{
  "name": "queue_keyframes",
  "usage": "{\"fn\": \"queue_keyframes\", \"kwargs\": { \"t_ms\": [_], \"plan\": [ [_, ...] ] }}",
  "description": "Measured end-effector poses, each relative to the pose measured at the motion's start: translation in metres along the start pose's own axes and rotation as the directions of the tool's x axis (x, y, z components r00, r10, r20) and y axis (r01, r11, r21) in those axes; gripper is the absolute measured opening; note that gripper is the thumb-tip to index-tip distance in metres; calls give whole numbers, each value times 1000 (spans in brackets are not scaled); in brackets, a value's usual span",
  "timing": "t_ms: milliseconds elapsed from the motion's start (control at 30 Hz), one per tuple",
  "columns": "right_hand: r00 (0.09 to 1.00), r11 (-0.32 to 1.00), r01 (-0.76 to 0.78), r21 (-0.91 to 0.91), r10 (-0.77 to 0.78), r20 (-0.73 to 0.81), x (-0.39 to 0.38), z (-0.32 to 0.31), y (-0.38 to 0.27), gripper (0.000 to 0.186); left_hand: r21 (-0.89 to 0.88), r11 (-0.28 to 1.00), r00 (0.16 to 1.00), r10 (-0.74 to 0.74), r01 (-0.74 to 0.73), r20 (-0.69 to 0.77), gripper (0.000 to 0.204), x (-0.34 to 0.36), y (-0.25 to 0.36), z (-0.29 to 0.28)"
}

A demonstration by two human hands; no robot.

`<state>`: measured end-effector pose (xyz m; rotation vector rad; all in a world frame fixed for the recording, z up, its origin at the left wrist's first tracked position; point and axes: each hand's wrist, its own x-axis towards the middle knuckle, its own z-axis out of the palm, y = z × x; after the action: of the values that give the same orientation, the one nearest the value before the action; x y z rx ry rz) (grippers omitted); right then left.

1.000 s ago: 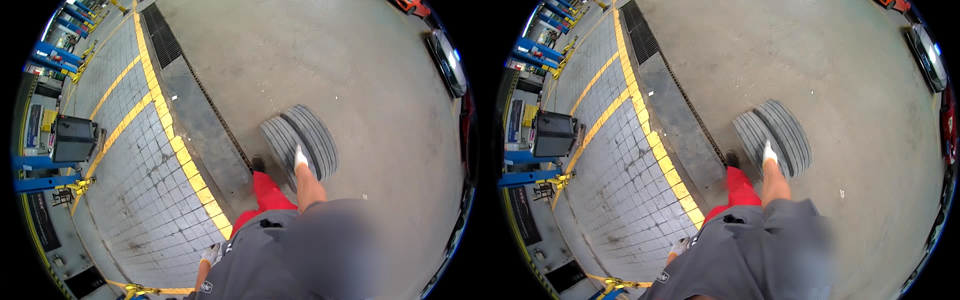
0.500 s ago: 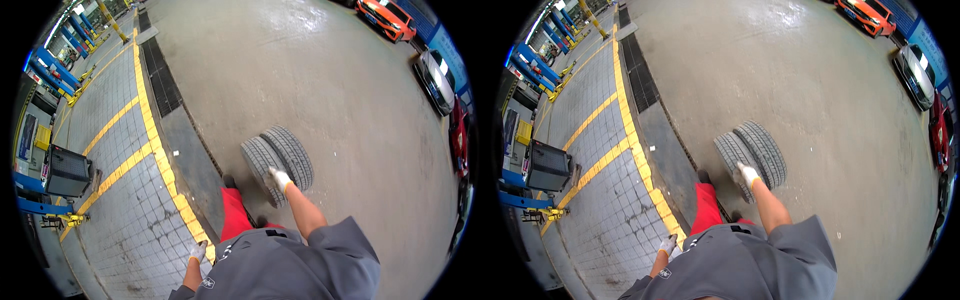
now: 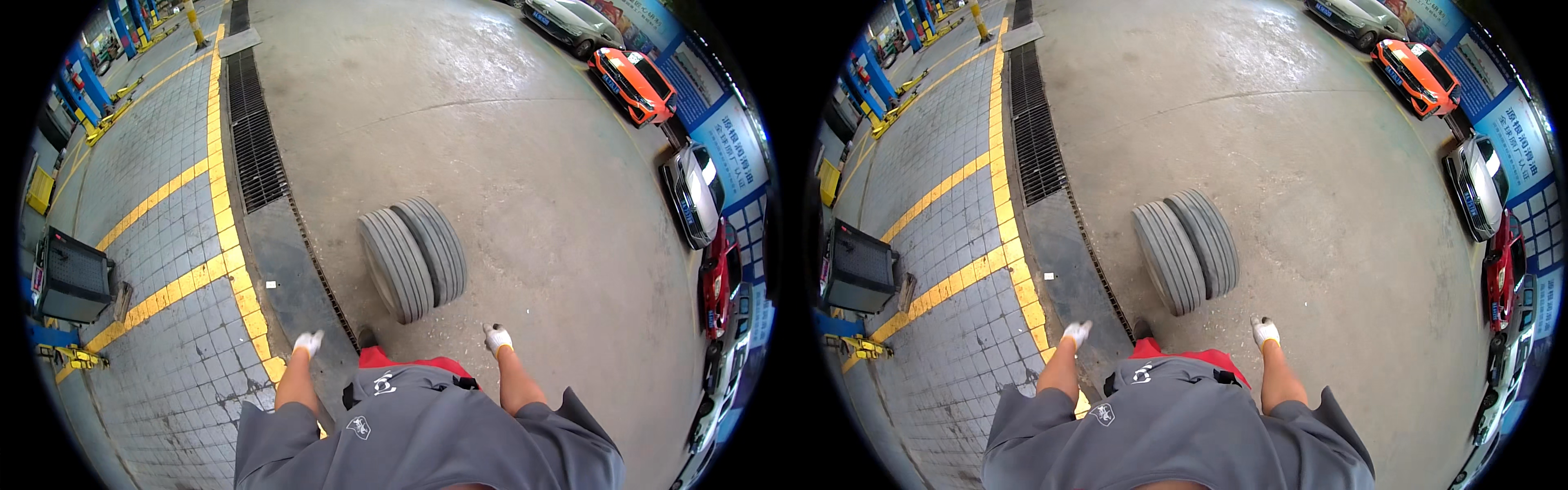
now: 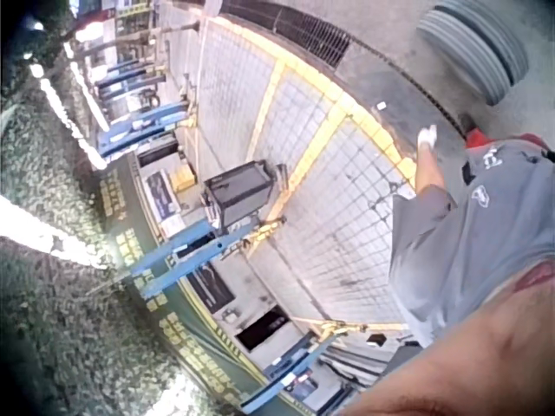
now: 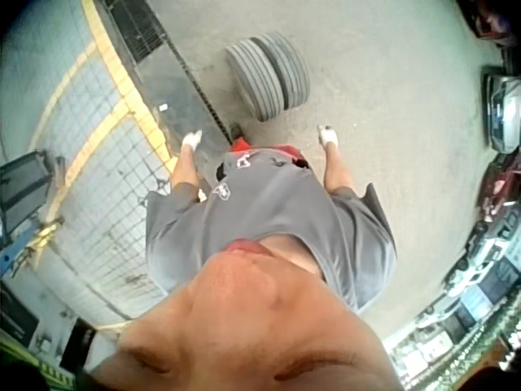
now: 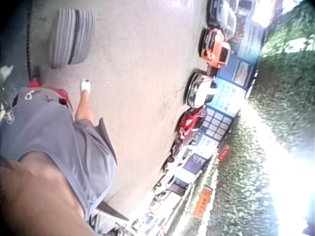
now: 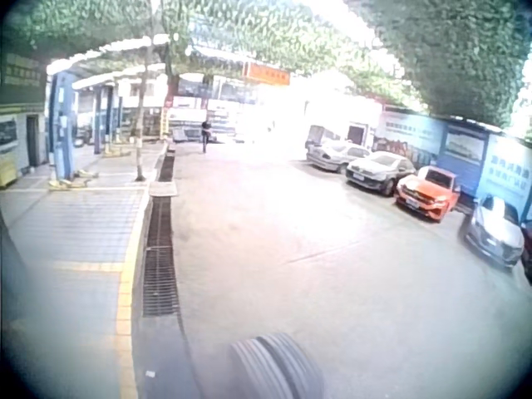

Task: The person uses an impact wrench to loosen and remove lug nuts from a car tire. After removing the tire, they roll it across the garage floor and stack it with other tires.

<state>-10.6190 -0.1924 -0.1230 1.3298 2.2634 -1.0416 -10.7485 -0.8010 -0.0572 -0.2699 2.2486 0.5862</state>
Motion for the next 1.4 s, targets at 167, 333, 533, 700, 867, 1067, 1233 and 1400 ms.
{"fn": "queue_keyframes", "kwargs": {
  "t_ms": [167,333,533,700,867,1067,1233,1400],
  "plan": [
    [1000,1000,-8,29,8,11,28,-10,-36,64,-182,960,971,186,-212,-150,66,61,132,-67],
    [989,991,-134,1,134,64,58,-5,-52,64,-139,945,954,284,-295,-92,67,72,214,-74],
    [881,895,-434,101,398,258,136,-25,-98,66,68,992,991,97,-103,92,59,110,157,-24],
    [882,953,-298,-46,294,370,224,-42,-217,61,224,970,967,-140,91,212,52,81,92,-2],
    [931,997,43,59,-62,360,327,-25,-386,55,-163,958,958,-203,237,202,60,111,143,5],
    [659,843,511,167,-509,554,283,47,-646,60,258,956,972,82,-140,222,51,230,192,-20],
    [625,861,508,-32,-343,701,353,50,-672,59,3,982,956,-185,189,228,52,333,262,-95],
    [879,932,97,-349,85,470,457,-12,-633,42,-73,984,987,-158,161,41,59,425,346,-240]
  ]
}}
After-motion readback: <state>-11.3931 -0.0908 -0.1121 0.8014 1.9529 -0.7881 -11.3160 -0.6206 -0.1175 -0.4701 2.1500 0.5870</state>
